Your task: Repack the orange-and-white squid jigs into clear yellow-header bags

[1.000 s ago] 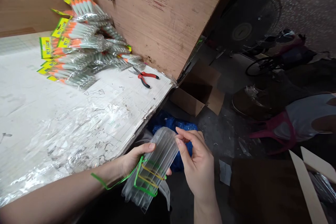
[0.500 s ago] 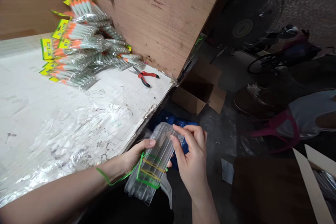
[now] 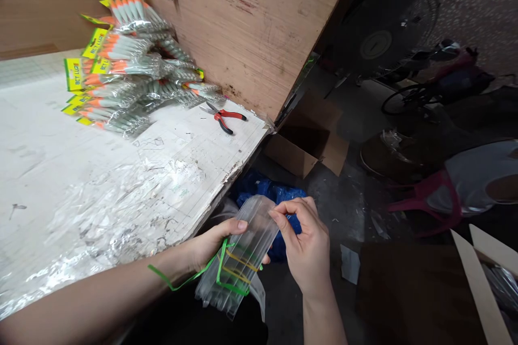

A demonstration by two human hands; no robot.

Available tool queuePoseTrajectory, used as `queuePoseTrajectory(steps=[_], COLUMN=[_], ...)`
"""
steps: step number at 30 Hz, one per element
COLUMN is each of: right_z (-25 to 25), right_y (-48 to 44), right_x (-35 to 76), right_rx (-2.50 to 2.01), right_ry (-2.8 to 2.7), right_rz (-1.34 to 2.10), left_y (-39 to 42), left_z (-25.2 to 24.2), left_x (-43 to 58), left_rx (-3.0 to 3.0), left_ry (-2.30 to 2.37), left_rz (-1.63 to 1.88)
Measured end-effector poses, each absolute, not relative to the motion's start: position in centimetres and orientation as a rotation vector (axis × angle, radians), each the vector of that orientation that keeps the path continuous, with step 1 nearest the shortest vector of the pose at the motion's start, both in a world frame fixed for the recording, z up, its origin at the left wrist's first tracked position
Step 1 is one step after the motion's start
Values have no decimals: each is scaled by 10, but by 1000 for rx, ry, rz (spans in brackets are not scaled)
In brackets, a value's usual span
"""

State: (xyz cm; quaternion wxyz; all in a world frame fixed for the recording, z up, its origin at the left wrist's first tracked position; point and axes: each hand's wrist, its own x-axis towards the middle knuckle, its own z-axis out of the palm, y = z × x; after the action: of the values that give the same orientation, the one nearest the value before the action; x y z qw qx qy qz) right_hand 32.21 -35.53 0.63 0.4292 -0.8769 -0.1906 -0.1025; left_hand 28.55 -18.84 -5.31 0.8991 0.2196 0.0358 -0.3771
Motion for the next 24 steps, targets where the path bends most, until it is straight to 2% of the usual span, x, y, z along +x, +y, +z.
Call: queuePoseTrajectory(steps=[7, 16, 24], right_z=[6, -4, -2], right_y=[-354, -346, -346], right_x=[322, 316, 316], right_rx=[-2273, -2332, -2172], right_ry=[-555, -784, -610], right_rz=[-351, -930, -425], left_y=[-187, -187, -185], left_z=[-51, -55, -55], left_x=[288, 289, 288], left_rx=[458, 435, 448], left_ry=[77, 70, 43], left_rz=[-807, -782, -734])
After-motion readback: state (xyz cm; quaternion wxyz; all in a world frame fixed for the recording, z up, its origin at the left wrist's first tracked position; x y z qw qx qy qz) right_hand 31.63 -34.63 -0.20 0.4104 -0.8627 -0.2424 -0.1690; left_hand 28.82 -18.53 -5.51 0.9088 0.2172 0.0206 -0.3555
